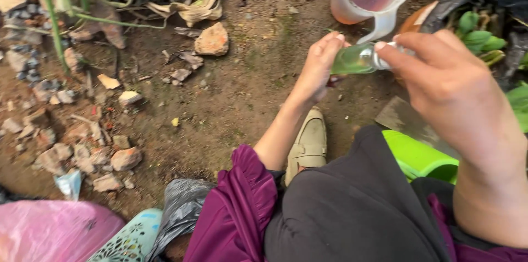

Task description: Measuring and mixing liquid garden supplements from small bottles into a larger water pitcher using a syringe.

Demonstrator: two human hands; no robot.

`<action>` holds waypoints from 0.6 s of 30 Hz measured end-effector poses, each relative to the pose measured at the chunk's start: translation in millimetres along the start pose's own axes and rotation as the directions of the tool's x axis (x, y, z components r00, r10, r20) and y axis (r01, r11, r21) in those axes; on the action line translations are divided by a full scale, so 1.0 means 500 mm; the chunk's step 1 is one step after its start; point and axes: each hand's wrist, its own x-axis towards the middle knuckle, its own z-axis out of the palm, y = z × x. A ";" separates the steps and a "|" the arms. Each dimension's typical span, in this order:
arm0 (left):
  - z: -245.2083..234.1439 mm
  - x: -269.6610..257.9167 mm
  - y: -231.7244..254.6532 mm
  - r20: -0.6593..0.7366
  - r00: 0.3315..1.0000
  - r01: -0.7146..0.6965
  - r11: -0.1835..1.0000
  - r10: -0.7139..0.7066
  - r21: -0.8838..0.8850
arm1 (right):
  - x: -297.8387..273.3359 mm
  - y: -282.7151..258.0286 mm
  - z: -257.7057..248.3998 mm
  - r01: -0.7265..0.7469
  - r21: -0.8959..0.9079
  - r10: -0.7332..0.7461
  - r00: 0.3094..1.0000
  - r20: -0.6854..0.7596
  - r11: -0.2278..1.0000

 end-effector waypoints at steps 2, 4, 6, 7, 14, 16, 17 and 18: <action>-0.001 0.002 0.001 -0.034 0.999 0.016 0.999 -0.015 0.030 | 0.006 -0.003 -0.008 0.031 -0.007 -0.031 0.998 0.059 0.999; -0.001 0.004 0.010 -0.038 0.998 0.048 0.997 -0.046 0.059 | 0.006 0.005 -0.004 0.016 0.014 -0.018 0.996 0.082 1.000; -0.001 0.002 0.012 -0.043 0.995 0.090 0.992 -0.087 0.087 | 0.000 0.021 0.007 -0.008 0.037 0.004 0.994 0.110 0.999; -0.001 0.004 0.012 -0.057 0.997 0.058 0.987 -0.050 0.152 | -0.004 0.035 0.016 -0.063 0.070 0.053 0.989 0.139 0.996; -0.018 0.020 -0.004 -0.139 0.989 -0.003 0.961 0.043 0.277 | -0.042 0.089 0.065 -0.199 0.203 0.154 0.964 0.217 0.959; -0.024 0.016 0.017 -0.134 0.987 0.125 0.948 -0.089 0.293 | -0.044 0.083 0.069 -0.105 0.160 0.067 0.971 0.231 0.982; -0.024 0.015 0.026 -0.120 0.967 0.253 0.918 -0.226 0.306 | -0.047 0.080 0.068 -0.017 0.106 -0.011 0.968 0.250 0.994; -0.028 0.012 0.026 -0.118 0.966 0.256 0.916 -0.230 0.310 | -0.058 0.079 0.071 -0.022 0.107 -0.005 0.969 0.248 0.994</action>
